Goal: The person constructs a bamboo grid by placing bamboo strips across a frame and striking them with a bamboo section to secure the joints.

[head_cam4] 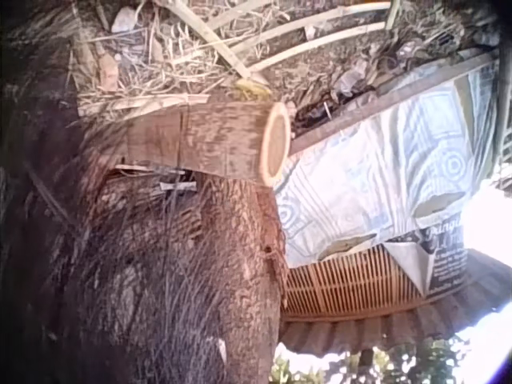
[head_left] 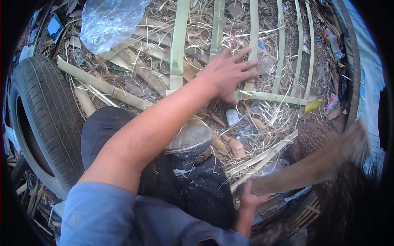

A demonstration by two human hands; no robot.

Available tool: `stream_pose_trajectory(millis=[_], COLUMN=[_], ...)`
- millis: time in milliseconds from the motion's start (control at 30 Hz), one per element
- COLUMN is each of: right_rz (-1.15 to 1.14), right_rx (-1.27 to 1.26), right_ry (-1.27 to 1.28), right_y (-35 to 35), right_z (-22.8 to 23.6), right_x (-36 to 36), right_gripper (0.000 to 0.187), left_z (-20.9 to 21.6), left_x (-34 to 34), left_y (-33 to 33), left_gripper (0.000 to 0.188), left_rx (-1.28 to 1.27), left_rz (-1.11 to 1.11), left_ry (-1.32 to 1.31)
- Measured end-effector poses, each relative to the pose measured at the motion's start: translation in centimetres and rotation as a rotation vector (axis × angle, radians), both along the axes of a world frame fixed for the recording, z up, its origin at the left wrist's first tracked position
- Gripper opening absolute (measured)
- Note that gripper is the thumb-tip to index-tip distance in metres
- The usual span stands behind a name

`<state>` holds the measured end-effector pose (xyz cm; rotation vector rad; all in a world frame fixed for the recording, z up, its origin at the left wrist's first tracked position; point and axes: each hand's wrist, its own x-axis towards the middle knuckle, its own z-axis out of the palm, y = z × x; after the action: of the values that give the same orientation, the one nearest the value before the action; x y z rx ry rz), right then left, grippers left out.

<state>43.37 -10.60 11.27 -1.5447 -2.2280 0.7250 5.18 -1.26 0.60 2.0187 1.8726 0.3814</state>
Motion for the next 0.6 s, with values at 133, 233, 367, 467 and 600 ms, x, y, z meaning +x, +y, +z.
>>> stream_pose_trajectory(millis=[133, 233, 367, 467, 600], right_rz=[-0.097, -0.055, -0.112, -0.275, -0.17], right_rx=[-0.304, 0.112, -0.213, -0.081, -0.374], right_ry=[-0.558, -0.068, -0.419, -0.124, -0.472], right_y=[0.6, -0.5, 1.9, 0.6, 0.9], right_z=[-0.4, 0.2, -3.0, -0.6, -2.5], right_x=[-3.6, -3.3, -2.5, -3.0, -3.8], right_gripper=[0.052, 0.056, 0.06, 0.057, 0.048], left_z=[-0.2, 0.0, 0.3, 1.0, 0.5], left_x=[-0.1, 0.5, -0.4, -0.3, 0.4], left_y=[-0.2, 0.7, 0.2, 1.0, 0.0], left_gripper=[0.101, 0.1, 0.098, 0.098, 0.099], left_rx=[-0.039, -0.035, -0.056, -0.025, -0.063], left_rz=[-0.01, -0.019, 0.023, -0.011, -0.014], left_ry=[-0.019, -0.03, -0.043, -0.014, -0.009])
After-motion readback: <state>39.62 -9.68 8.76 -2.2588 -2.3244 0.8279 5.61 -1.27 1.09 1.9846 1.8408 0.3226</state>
